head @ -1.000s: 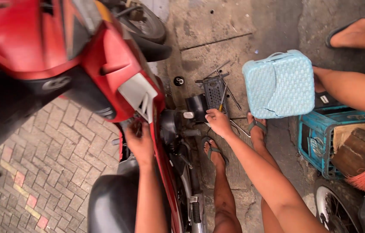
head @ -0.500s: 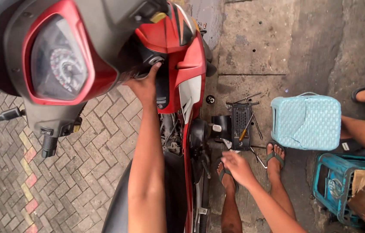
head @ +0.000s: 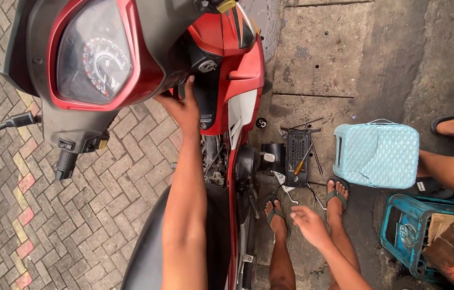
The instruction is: Removing the plastic body panels from a motorcycle using a screwdriver to remove fasteners.
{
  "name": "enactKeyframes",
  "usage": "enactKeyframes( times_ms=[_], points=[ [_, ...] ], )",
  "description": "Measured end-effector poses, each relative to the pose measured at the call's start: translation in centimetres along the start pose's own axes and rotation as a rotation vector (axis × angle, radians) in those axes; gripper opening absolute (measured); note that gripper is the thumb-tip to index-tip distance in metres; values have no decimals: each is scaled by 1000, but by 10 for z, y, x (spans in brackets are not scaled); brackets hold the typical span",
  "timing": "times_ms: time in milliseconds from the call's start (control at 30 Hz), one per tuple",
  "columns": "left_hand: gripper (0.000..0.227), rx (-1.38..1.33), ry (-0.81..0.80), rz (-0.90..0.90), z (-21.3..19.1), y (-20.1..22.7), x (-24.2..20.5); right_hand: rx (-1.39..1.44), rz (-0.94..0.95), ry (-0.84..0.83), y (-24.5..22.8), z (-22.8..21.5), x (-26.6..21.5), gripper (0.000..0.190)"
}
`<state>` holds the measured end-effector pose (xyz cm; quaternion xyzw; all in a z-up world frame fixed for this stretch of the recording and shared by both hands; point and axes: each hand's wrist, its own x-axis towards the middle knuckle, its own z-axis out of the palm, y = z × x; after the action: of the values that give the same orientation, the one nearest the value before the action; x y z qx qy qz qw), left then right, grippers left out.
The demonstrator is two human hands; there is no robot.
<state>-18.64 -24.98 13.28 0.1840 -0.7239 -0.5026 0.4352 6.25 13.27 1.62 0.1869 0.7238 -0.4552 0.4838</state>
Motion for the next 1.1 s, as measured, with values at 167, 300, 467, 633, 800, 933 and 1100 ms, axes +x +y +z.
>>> enactKeyframes(
  times_ms=[167,300,467,633,800,933,1100],
  points=[
    [83,-5,-15,-31,-8,11,-4,-26,-88,3,-42,9,-6,35],
    [98,-1,-47,-256,-20,24,-4,-29,-172,-43,-105,13,-18,37],
    [104,-98,-78,-249,-32,5,6,-153,-395,-29,-217,15,-14,40],
    [77,-304,-89,-575,-29,-16,3,69,-916,238,-337,13,-8,67],
    [82,-349,-102,-770,-36,29,6,-24,-1040,383,-393,8,35,48],
    [78,-363,-168,-793,-45,21,3,-60,-1170,496,-407,5,49,21],
    [74,-301,-166,-757,-44,25,5,-36,-1275,514,-407,5,52,15]
  ],
)
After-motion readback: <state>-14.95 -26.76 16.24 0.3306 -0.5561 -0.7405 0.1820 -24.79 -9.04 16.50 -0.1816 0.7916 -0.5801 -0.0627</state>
